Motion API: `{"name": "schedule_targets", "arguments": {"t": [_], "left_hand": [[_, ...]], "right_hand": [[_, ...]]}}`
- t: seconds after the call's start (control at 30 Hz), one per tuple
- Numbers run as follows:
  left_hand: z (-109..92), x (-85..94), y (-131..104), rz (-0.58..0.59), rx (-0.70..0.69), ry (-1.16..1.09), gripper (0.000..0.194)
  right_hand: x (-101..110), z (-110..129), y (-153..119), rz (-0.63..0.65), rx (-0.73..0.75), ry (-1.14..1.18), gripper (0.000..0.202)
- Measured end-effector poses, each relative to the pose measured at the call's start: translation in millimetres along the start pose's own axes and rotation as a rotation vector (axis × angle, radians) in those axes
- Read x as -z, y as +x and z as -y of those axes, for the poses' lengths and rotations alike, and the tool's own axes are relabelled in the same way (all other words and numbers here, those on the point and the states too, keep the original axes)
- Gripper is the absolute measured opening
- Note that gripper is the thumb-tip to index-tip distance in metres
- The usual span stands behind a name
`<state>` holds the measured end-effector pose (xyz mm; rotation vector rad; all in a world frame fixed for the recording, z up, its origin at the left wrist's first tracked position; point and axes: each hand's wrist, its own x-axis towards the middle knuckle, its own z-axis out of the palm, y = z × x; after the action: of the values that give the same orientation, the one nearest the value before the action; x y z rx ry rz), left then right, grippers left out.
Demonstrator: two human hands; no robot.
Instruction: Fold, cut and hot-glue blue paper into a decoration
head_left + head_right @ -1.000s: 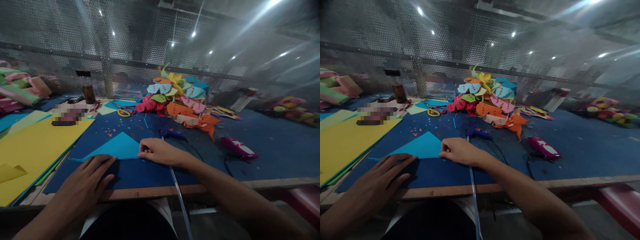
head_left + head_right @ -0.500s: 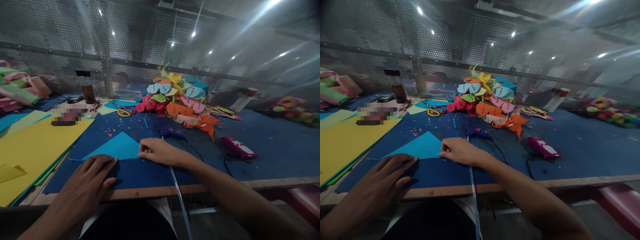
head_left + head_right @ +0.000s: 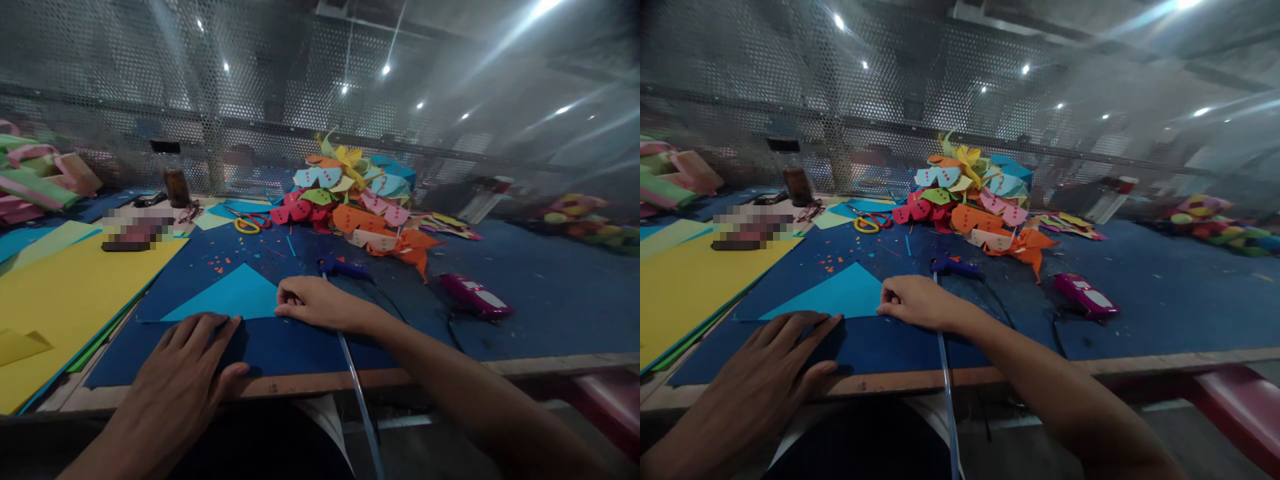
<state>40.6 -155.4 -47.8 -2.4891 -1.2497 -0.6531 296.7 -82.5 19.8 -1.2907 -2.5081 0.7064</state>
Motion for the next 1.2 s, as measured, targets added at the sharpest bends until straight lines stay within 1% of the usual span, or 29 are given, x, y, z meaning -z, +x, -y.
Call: {"name": "schedule_targets", "arguments": {"t": [0.2, 0.33, 0.47, 0.67, 0.83, 1.0, 1.2], "left_hand": [[-5.6, -4.9, 3.3, -0.021, -0.016, -0.004, 0.055], [-6.9, -0.9, 6.2, -0.027, -0.053, 0.029, 0.055], [-8.2, 2.8, 8.9, -0.002, -0.044, 0.029, 0.054], [-11.1, -4.1, 10.4, 0.003, -0.023, -0.041, 0.057], [-10.9, -5.6, 12.1, -0.003, -0.043, -0.057, 0.054], [-11.4, -2.4, 14.1, 0.034, -0.033, -0.023, 0.05], [-11.0, -0.5, 17.6, 0.059, -0.048, -0.007, 0.049]], "right_hand": [[-0.2, 0.8, 0.2, 0.002, 0.005, -0.007, 0.014], [-0.4, 0.4, 0.1, 0.001, 0.023, -0.022, 0.014], [-0.3, 0.7, 0.0, 0.007, 0.023, -0.034, 0.014], [1.7, 2.0, 0.3, 0.033, 0.024, -0.032, 0.015], [2.4, 0.7, 1.0, 0.048, 0.03, -0.04, 0.015], [4.2, -0.8, 0.3, 0.052, 0.039, -0.031, 0.015], [9.3, 1.1, -1.6, 0.077, 0.011, -0.036, 0.013]]}}
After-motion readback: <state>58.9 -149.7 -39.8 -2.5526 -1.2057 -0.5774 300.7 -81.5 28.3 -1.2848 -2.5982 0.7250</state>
